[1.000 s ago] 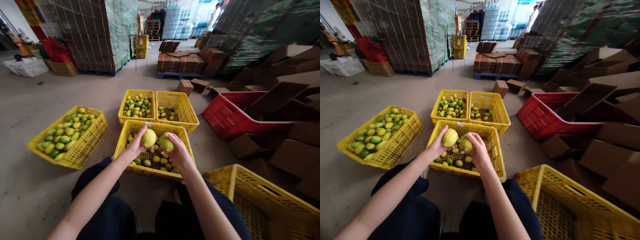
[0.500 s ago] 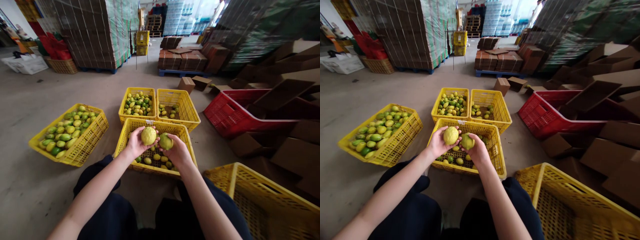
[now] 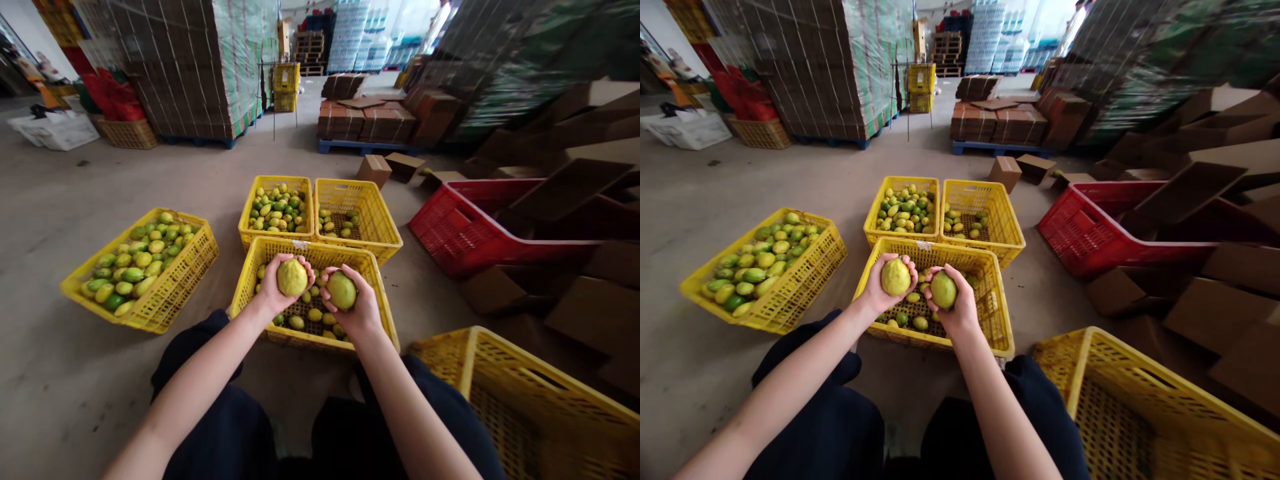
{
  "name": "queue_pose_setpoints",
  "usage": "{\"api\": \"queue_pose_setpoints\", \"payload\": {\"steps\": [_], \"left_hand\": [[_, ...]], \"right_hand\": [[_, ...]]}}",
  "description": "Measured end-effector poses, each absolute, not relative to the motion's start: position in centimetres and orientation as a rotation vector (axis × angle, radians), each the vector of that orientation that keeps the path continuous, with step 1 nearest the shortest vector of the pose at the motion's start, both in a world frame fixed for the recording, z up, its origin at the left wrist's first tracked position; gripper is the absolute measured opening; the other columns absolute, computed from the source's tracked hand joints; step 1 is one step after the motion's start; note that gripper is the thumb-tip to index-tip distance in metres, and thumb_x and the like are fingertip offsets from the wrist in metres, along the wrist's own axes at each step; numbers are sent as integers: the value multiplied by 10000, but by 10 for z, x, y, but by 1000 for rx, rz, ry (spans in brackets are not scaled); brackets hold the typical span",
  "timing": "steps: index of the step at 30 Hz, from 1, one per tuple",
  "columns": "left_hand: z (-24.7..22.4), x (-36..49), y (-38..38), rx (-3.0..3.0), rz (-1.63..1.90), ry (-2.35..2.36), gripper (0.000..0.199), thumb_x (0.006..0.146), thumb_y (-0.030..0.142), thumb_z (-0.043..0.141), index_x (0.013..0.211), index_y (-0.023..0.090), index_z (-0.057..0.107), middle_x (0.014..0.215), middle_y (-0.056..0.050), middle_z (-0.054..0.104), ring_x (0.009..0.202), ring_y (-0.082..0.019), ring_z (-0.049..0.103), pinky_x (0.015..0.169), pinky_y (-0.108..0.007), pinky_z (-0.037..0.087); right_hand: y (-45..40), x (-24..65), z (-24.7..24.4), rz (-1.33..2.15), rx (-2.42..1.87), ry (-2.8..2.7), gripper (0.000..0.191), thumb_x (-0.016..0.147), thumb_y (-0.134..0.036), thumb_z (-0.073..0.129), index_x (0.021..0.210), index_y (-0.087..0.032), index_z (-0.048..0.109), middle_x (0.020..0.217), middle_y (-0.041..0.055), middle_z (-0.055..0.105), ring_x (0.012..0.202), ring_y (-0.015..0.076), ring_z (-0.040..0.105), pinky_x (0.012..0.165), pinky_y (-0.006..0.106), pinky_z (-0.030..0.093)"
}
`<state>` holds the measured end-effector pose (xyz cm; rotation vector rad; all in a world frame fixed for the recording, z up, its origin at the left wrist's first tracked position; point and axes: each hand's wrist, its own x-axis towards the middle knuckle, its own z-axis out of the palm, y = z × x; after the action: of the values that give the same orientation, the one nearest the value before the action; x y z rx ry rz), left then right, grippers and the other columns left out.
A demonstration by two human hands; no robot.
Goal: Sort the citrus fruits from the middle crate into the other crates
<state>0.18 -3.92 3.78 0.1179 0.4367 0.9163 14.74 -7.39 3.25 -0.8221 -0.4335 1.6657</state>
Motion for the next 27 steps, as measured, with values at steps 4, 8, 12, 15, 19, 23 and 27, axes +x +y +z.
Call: {"api": "queue_pose_setpoints", "payload": {"steps": [4, 8, 12, 15, 19, 23, 27], "left_hand": [[35, 8, -41, 151, 970, 450, 206, 735, 238, 487, 795, 121, 645, 919, -102, 704, 909, -213, 662, 780, -312, 537], [24, 17, -45, 251, 912, 475, 452, 727, 282, 480, 1130, 152, 637, 1021, -71, 703, 901, -205, 659, 711, -285, 524], [14, 24, -49, 263, 1017, 519, 457, 706, 245, 496, 1122, 129, 646, 996, -62, 711, 962, -195, 646, 771, -243, 498], [17, 23, -48, 265, 1023, 513, 393, 741, 242, 485, 1061, 97, 662, 1028, -75, 706, 1058, -206, 614, 881, -250, 465], [25, 19, -45, 278, 983, 528, 340, 810, 271, 427, 957, 88, 673, 956, -94, 713, 1036, -220, 628, 913, -283, 455], [28, 20, -38, 283, 1030, 615, 279, 828, 270, 422, 793, 125, 659, 745, -60, 696, 838, -197, 666, 807, -282, 492], [26, 17, -28, 291, 1074, 755, 260, 800, 258, 424, 645, 157, 606, 563, -18, 611, 551, -135, 595, 574, -245, 474]], "right_hand": [[-75, 143, 28, 1284, -1091, -628, 345, 717, -467, 648, 917, -187, 686, 870, 37, 699, 719, 179, 648, 522, 248, 493], [-79, 131, 13, 895, -1235, -1090, 615, 777, -545, 581, 1308, -244, 514, 1400, 84, 488, 1318, 280, 416, 1072, 448, 356], [-85, 118, 1, 700, -1254, -1532, 845, 719, -580, 648, 1433, -238, 353, 1574, 109, 142, 1446, 313, 145, 1157, 500, 192], [-90, 114, 3, 556, -1272, -1621, 806, 676, -537, 719, 1362, -210, 451, 1574, 134, 108, 1439, 350, 149, 1138, 520, 241], [-96, 114, 12, 418, -1215, -1704, 578, 672, -451, 756, 1171, -204, 601, 1554, 134, 195, 1428, 373, 178, 1123, 551, 266], [-99, 115, 17, 355, -1080, -1757, 534, 670, -374, 777, 1151, -215, 607, 1488, 138, 348, 1406, 360, 259, 1119, 551, 282], [-97, 123, 23, 381, -1051, -1664, 544, 676, -323, 779, 1171, -224, 577, 1279, 131, 574, 1201, 299, 545, 992, 448, 468]]}}
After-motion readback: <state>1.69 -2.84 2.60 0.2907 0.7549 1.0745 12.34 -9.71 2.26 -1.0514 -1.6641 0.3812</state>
